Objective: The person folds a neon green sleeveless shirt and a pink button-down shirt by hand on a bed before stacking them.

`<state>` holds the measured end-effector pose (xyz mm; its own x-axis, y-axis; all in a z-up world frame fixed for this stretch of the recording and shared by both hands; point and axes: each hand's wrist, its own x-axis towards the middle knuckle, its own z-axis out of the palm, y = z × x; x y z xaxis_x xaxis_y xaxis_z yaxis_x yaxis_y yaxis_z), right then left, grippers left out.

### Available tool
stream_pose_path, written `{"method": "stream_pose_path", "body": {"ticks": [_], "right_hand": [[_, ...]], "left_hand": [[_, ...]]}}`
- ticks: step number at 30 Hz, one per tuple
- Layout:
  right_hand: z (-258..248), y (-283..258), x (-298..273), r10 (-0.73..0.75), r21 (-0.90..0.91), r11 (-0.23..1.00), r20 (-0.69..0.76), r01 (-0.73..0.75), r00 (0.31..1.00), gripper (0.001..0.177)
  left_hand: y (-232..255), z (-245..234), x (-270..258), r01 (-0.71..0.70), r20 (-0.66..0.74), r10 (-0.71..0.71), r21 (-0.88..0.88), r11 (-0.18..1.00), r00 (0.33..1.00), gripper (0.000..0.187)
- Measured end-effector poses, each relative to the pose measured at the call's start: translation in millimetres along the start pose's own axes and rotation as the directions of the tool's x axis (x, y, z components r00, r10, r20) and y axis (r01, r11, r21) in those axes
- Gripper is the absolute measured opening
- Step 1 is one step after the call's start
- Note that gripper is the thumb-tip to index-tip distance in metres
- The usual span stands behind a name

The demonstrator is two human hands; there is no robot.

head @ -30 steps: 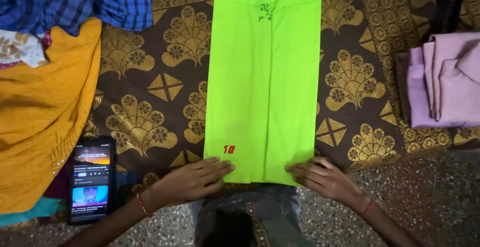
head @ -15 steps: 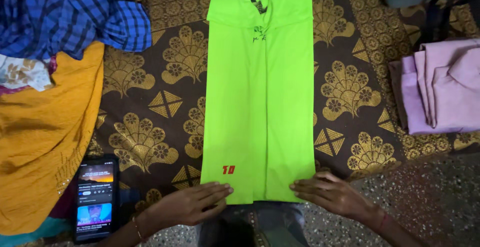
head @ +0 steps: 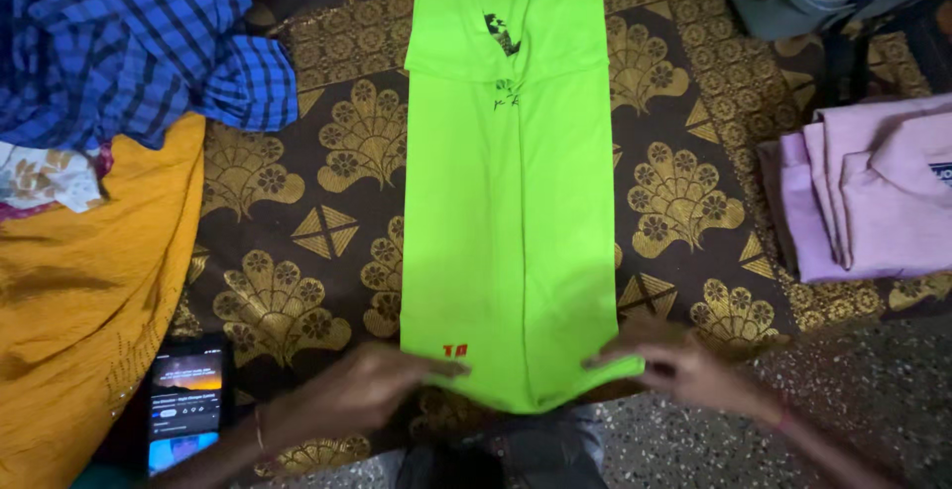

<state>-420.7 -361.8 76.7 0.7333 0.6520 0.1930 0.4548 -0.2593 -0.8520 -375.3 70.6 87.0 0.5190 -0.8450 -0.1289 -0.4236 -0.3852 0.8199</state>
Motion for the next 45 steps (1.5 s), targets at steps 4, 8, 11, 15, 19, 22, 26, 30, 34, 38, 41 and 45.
{"method": "stream_pose_path", "body": {"ticks": [4, 8, 11, 15, 19, 22, 26, 30, 34, 38, 41, 45], "right_hand": [[-81, 21, 61, 0.167, -0.126, 0.976, -0.082, -0.177, 0.982, 0.036], [-128, 61, 142, 0.418, 0.261, 0.886, -0.095, -0.383, 0.903, 0.062], [-123, 74, 147, 0.534, 0.272, 0.836, -0.199, -0.477, 0.822, 0.068], [-116, 92, 144, 0.56, 0.349, 0.81, -0.225, -0.471, 0.797, 0.067], [-109, 110, 140, 0.495, 0.225, 0.868, -0.315, -0.443, 0.81, 0.061], [-119, 112, 139, 0.408, 0.196, 0.912, -0.361, -0.359, 0.839, 0.059], [-136, 103, 142, 0.432, 0.103, 0.9, -0.34, -0.423, 0.835, 0.056], [-169, 130, 170, 0.313, 0.053, 0.947, -0.388, -0.318, 0.867, 0.044], [-212, 213, 230, 0.503, 0.223, 0.862, -0.495, -0.455, 0.709, 0.051], [-245, 289, 312, 0.474, 0.505, 0.846, -0.562, -0.173, 0.678, 0.056], [-266, 314, 346, 0.494, 0.587, 0.806, -0.595, -0.078, 0.634, 0.058], [-279, 330, 369, 0.573, 0.641, 0.759, -0.577, -0.113, 0.582, 0.058]], "left_hand": [[-25, -81, 68, -0.364, -0.293, 0.287, -0.257, 0.895, 0.912, 0.047], [-50, -146, 125, 0.134, -0.188, -0.298, -0.593, 0.794, 0.936, 0.058], [-73, -144, 126, 0.037, -0.201, -0.292, -0.765, 0.643, 0.935, 0.062], [-92, -134, 129, 0.013, -0.28, -0.372, -0.784, 0.621, 0.885, 0.055], [-105, -133, 135, -0.012, -0.32, -0.341, -0.745, 0.667, 0.884, 0.047], [-117, -135, 138, -0.06, -0.412, -0.33, -0.695, 0.716, 0.849, 0.039], [-146, -153, 149, -0.12, -0.501, -0.219, -0.558, 0.821, 0.837, 0.041], [-210, -185, 190, -0.114, -0.69, -0.248, -0.433, 0.894, 0.679, 0.039], [-287, -245, 270, -0.342, -0.685, -0.273, -0.619, 0.707, 0.675, 0.055], [-274, -302, 337, -0.337, -0.694, -0.329, -0.639, 0.691, 0.64, 0.058], [-249, -321, 365, -0.384, -0.642, -0.312, -0.708, 0.593, 0.7, 0.054], [-217, -328, 390, -0.236, -0.769, -0.38, -0.552, 0.8, 0.514, 0.061]]}}
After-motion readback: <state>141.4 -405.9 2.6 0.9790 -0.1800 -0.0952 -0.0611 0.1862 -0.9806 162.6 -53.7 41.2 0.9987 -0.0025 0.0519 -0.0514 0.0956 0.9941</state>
